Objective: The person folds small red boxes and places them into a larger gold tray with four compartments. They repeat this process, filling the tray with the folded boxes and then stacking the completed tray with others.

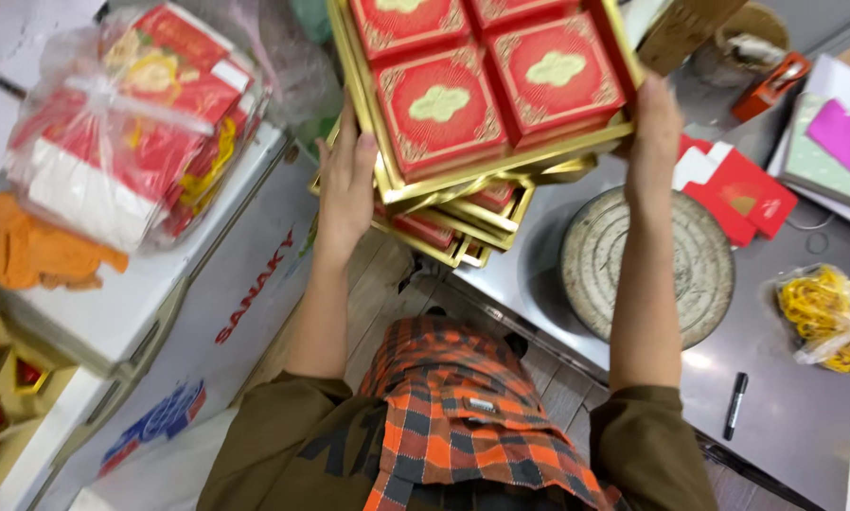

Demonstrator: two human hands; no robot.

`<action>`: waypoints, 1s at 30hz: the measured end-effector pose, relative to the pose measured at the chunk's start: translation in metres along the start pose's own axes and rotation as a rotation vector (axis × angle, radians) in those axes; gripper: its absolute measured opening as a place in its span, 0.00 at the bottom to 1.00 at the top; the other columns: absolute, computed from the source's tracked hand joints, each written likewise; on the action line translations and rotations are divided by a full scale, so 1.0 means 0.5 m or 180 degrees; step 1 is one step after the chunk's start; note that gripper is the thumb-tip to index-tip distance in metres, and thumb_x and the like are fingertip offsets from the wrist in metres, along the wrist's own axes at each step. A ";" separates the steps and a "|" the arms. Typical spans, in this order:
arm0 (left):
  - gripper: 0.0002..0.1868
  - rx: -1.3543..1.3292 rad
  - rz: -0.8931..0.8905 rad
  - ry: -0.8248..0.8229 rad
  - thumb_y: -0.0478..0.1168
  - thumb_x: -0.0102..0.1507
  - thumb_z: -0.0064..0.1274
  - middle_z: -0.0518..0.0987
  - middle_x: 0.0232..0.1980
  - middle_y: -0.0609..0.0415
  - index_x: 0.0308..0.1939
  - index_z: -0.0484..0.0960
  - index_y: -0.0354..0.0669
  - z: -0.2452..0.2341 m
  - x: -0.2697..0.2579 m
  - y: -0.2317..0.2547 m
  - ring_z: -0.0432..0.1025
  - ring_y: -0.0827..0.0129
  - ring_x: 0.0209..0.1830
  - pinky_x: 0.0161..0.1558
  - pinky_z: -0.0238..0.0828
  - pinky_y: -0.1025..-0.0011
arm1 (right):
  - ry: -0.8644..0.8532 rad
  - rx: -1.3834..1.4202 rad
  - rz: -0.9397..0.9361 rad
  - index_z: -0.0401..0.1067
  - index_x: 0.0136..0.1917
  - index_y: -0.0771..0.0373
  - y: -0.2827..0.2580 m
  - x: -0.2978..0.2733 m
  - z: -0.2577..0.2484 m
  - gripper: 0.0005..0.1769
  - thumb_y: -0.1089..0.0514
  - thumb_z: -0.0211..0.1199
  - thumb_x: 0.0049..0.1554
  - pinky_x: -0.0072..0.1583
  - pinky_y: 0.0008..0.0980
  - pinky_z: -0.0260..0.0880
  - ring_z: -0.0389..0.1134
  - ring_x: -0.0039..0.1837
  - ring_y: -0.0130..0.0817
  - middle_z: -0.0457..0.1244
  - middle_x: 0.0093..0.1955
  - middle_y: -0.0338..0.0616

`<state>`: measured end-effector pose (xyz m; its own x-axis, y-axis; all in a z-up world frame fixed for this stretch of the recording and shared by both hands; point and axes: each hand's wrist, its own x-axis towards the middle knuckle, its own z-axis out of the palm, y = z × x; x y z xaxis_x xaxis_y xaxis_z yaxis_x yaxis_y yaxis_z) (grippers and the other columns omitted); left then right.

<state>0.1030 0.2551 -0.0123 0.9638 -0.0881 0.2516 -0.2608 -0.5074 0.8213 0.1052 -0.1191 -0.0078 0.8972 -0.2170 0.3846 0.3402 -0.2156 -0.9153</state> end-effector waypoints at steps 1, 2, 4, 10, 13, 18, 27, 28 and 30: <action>0.43 -0.0042 0.0051 0.0085 0.68 0.72 0.15 0.54 0.85 0.46 0.83 0.48 0.45 0.004 0.005 0.003 0.48 0.48 0.86 0.80 0.21 0.41 | 0.0032 0.0122 0.0146 0.71 0.71 0.67 -0.006 0.003 0.000 0.32 0.38 0.46 0.74 0.47 0.25 0.68 0.64 0.48 0.22 0.64 0.53 0.38; 0.43 -0.0082 0.0072 0.0156 0.67 0.72 0.15 0.54 0.85 0.44 0.82 0.49 0.43 0.007 0.001 0.004 0.48 0.48 0.85 0.79 0.22 0.42 | 0.0056 0.0245 0.0322 0.69 0.72 0.66 -0.006 -0.007 0.007 0.33 0.37 0.46 0.72 0.47 0.24 0.70 0.67 0.48 0.22 0.66 0.53 0.37; 0.42 -0.0268 0.0111 0.0324 0.66 0.73 0.16 0.58 0.83 0.42 0.82 0.52 0.41 0.017 -0.006 0.008 0.52 0.48 0.85 0.80 0.32 0.46 | 0.0131 0.0374 0.0464 0.67 0.72 0.65 -0.005 -0.020 0.011 0.35 0.35 0.45 0.70 0.46 0.23 0.72 0.69 0.47 0.21 0.68 0.53 0.37; 0.44 -0.0802 0.0261 0.0716 0.66 0.74 0.22 0.66 0.79 0.37 0.80 0.58 0.34 0.039 0.001 0.016 0.60 0.49 0.80 0.78 0.53 0.56 | 0.0579 0.0506 0.0473 0.70 0.71 0.66 0.024 -0.038 0.038 0.38 0.32 0.45 0.69 0.43 0.21 0.62 0.64 0.45 0.22 0.67 0.50 0.37; 0.43 -0.1048 0.0283 0.0701 0.66 0.74 0.26 0.71 0.75 0.39 0.80 0.59 0.33 0.043 0.004 0.006 0.65 0.53 0.77 0.77 0.57 0.59 | 0.0522 0.0603 0.0391 0.68 0.75 0.66 0.021 -0.057 0.038 0.39 0.32 0.46 0.70 0.47 0.22 0.62 0.63 0.49 0.23 0.66 0.55 0.39; 0.42 -0.1815 0.0415 0.0581 0.64 0.74 0.35 0.70 0.75 0.41 0.79 0.59 0.32 0.051 -0.003 -0.007 0.65 0.59 0.75 0.77 0.59 0.65 | 0.0232 0.0979 0.0645 0.60 0.77 0.64 0.025 -0.069 0.021 0.40 0.31 0.46 0.68 0.60 0.30 0.74 0.71 0.61 0.30 0.65 0.66 0.44; 0.37 -0.0403 0.0389 0.1950 0.61 0.77 0.42 0.62 0.84 0.41 0.80 0.61 0.38 0.016 -0.047 -0.007 0.55 0.57 0.86 0.85 0.48 0.56 | -0.0564 0.1207 0.0667 0.43 0.85 0.61 0.087 -0.149 -0.068 0.47 0.28 0.39 0.67 0.79 0.45 0.54 0.50 0.83 0.42 0.43 0.85 0.50; 0.37 -0.0177 0.0583 0.2157 0.62 0.78 0.41 0.59 0.84 0.44 0.81 0.59 0.41 0.022 -0.061 0.017 0.52 0.59 0.86 0.85 0.48 0.57 | -0.0532 0.1055 0.0744 0.45 0.84 0.62 0.083 -0.164 -0.092 0.45 0.29 0.39 0.67 0.78 0.45 0.56 0.52 0.82 0.43 0.45 0.84 0.52; 0.37 0.0416 0.0983 0.2345 0.63 0.78 0.40 0.50 0.85 0.49 0.84 0.54 0.46 0.051 -0.098 0.085 0.45 0.63 0.86 0.85 0.48 0.57 | -0.0481 0.0756 0.0928 0.50 0.82 0.65 0.077 -0.204 -0.155 0.42 0.32 0.38 0.69 0.77 0.45 0.59 0.55 0.81 0.46 0.49 0.83 0.55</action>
<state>0.0460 0.2160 -0.0027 0.5535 0.3236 0.7674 -0.4568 -0.6525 0.6046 0.0050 -0.1792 -0.0731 0.9910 -0.0903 0.0992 0.1051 0.0640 -0.9924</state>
